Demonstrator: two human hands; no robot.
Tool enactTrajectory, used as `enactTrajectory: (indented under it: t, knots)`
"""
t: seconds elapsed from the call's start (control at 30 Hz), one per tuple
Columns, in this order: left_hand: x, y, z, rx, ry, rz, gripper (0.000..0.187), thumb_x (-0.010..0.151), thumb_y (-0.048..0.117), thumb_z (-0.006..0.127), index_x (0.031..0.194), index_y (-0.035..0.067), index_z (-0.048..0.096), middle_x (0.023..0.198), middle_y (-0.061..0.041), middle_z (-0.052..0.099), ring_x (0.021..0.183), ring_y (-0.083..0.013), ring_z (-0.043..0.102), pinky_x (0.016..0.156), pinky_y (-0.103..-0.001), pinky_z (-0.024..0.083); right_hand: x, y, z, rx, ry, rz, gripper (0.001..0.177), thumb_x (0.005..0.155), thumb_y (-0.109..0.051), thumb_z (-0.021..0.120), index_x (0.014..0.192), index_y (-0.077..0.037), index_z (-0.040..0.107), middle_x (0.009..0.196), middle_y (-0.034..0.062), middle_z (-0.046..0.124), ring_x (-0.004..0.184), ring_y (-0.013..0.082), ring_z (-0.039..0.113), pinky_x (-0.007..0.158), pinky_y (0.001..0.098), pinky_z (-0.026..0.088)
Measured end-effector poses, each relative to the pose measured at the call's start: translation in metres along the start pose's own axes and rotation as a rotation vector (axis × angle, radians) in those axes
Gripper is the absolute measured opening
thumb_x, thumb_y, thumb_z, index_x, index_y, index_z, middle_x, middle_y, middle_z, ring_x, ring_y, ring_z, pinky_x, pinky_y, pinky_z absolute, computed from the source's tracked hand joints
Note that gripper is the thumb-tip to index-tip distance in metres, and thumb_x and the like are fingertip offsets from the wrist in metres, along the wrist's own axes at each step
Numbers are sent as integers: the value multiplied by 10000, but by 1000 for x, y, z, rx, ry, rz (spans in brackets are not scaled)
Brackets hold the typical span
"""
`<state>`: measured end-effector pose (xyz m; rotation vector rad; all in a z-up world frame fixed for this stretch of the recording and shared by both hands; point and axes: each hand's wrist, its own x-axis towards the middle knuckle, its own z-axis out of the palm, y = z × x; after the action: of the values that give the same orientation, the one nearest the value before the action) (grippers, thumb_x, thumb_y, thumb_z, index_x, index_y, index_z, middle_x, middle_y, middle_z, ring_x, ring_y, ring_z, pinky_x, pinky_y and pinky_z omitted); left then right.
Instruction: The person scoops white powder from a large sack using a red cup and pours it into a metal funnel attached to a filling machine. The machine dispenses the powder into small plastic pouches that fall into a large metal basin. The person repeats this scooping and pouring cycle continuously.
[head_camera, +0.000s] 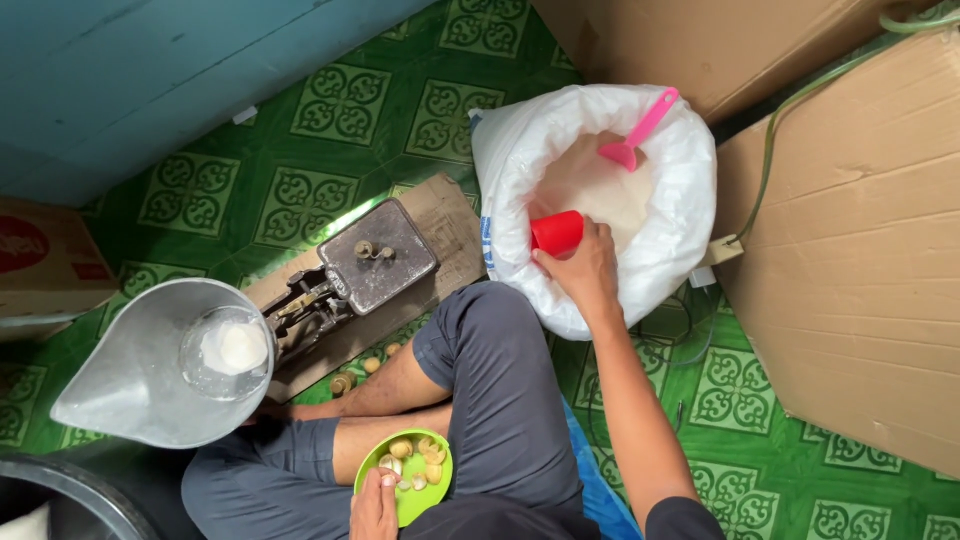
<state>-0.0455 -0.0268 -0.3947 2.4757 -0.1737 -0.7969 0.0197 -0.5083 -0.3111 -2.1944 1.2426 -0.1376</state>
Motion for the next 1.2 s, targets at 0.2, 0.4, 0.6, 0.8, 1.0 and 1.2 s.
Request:
enactTrajectory:
  t: [0.2, 0.4, 0.6, 0.8, 1.0, 1.2]
  knots:
    - [3, 5, -3, 30, -52, 12, 258, 957, 353, 372, 848, 234, 575, 839, 67, 666, 871, -179, 647, 844, -311, 377, -7, -22, -33, 93, -58, 122, 791, 646, -433, 839, 1283, -69, 542, 1164, 166, 526, 1095, 345, 571, 882, 412, 503]
    - [5, 3, -4, 43, -45, 9, 202, 954, 343, 414, 901, 242, 581, 890, 63, 648, 904, -168, 624, 839, -318, 367, -15, -20, -61, 174, 33, 115, 826, 655, -477, 810, 1313, -47, 558, 1182, 189, 553, 1082, 325, 593, 901, 399, 494]
    - [16, -7, -3, 48, -61, 64, 287, 920, 354, 500, 1088, 283, 722, 1052, 64, 766, 1029, -197, 677, 842, -359, 488, -23, -19, -75, 322, 30, 210, 929, 608, -505, 812, 1367, -52, 526, 1290, 174, 570, 1100, 271, 635, 889, 333, 532]
    - [4, 35, -29, -134, -99, -168, 281, 920, 382, 491, 1125, 241, 621, 979, 105, 837, 1051, -115, 725, 879, -316, 515, -30, -25, -79, 375, -22, 185, 696, 648, -443, 778, 1246, -117, 633, 1119, 84, 685, 1054, 199, 657, 913, 284, 536]
    - [5, 14, -18, -195, -115, -238, 204, 975, 315, 422, 1044, 199, 575, 1030, -10, 748, 988, -255, 683, 837, -340, 463, -40, -40, -80, 406, -24, 191, 742, 651, -441, 772, 1291, -101, 613, 1139, 73, 683, 1060, 169, 645, 926, 269, 531]
    - [-1, -4, 0, -215, -103, -83, 267, 1002, 365, 312, 1080, 187, 494, 1022, -78, 644, 938, -331, 630, 851, -401, 428, -53, -68, -80, 417, -51, 137, 708, 665, -411, 763, 1289, -110, 614, 1155, 53, 666, 1068, 163, 624, 946, 278, 527]
